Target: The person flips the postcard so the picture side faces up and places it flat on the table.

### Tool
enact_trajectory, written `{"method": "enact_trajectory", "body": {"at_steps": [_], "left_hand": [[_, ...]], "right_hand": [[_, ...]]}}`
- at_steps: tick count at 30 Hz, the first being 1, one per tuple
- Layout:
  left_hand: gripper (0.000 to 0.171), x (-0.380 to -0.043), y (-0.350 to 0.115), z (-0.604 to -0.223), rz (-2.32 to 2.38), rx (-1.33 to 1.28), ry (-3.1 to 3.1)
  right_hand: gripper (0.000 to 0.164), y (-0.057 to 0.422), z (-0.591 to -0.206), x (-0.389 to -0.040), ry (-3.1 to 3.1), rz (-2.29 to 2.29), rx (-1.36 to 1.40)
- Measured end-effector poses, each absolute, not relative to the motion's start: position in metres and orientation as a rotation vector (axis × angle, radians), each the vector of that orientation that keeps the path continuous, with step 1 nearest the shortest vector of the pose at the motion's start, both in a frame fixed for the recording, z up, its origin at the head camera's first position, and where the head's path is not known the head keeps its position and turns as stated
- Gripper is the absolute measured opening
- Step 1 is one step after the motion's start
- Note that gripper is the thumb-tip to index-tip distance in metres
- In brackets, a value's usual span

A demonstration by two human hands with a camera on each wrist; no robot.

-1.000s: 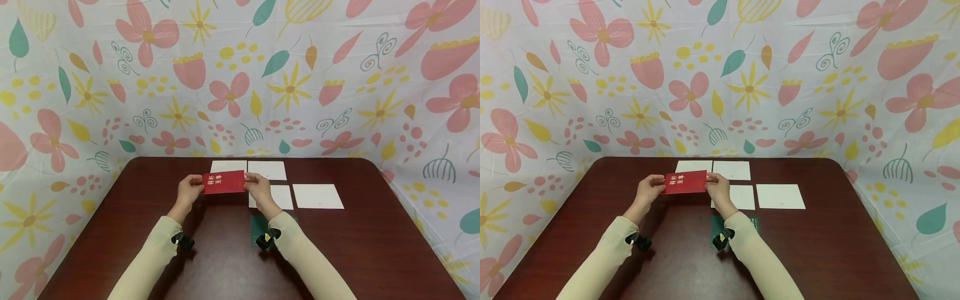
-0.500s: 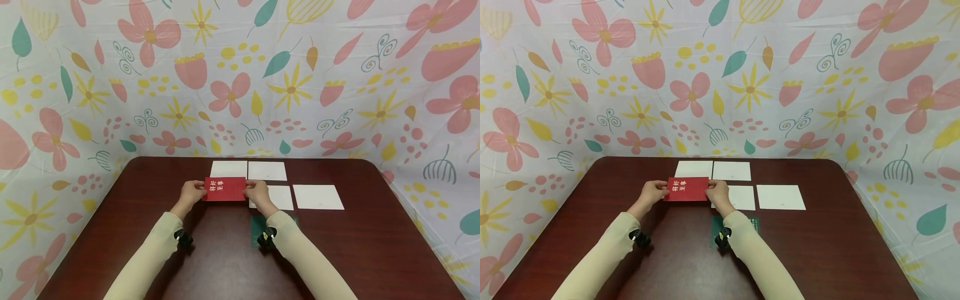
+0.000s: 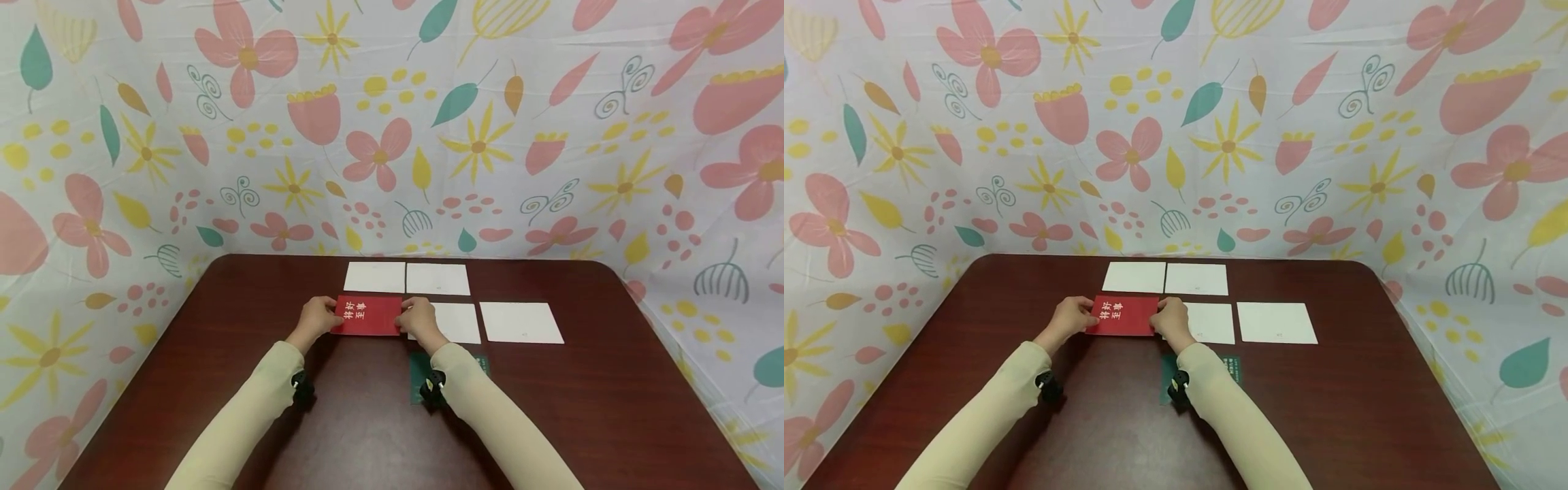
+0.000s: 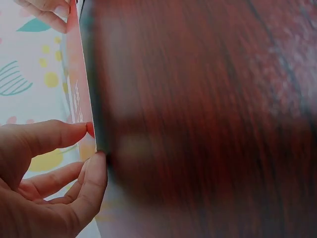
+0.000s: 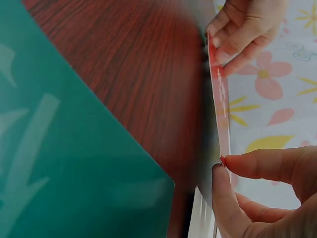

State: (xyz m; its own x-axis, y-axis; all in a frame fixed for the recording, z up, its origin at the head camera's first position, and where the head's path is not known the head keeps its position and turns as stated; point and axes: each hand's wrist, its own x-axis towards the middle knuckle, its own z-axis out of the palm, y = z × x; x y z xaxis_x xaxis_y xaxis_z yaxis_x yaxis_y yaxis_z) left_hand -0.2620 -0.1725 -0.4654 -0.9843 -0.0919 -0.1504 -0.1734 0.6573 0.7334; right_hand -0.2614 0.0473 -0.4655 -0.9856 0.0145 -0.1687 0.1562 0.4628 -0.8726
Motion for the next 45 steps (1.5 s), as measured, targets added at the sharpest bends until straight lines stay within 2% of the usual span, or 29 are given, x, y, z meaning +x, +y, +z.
{"method": "enact_trajectory", "body": {"at_steps": [21, 24, 28, 31, 35, 45], "left_hand": [[0.043, -0.265, -0.159, -0.467, 1.050, -0.182, 2.896], [0.043, -0.265, -0.159, -0.467, 1.040, -0.183, 2.899], [0.044, -0.265, -0.159, -0.468, 1.033, -0.173, 2.904], [0.044, -0.264, -0.159, -0.468, 1.039, -0.154, 2.905], [0.045, -0.262, -0.158, -0.468, 1.047, -0.130, 2.901], [0.038, -0.252, -0.142, -0.458, 1.162, -0.050, 2.917]], "right_hand": [[0.041, 0.048, -0.466, -0.261, 2.781, -1.274, 0.081], [0.037, 0.047, -0.465, -0.263, 2.821, -1.239, 0.059], [0.022, 0.047, -0.466, -0.267, 2.795, -1.222, 0.066], [0.025, 0.048, -0.465, -0.267, 2.752, -1.232, 0.075], [0.041, 0.053, -0.460, -0.266, 2.748, -1.247, 0.089], [0.033, 0.083, -0.435, -0.266, 2.750, -1.368, 0.056]]}}
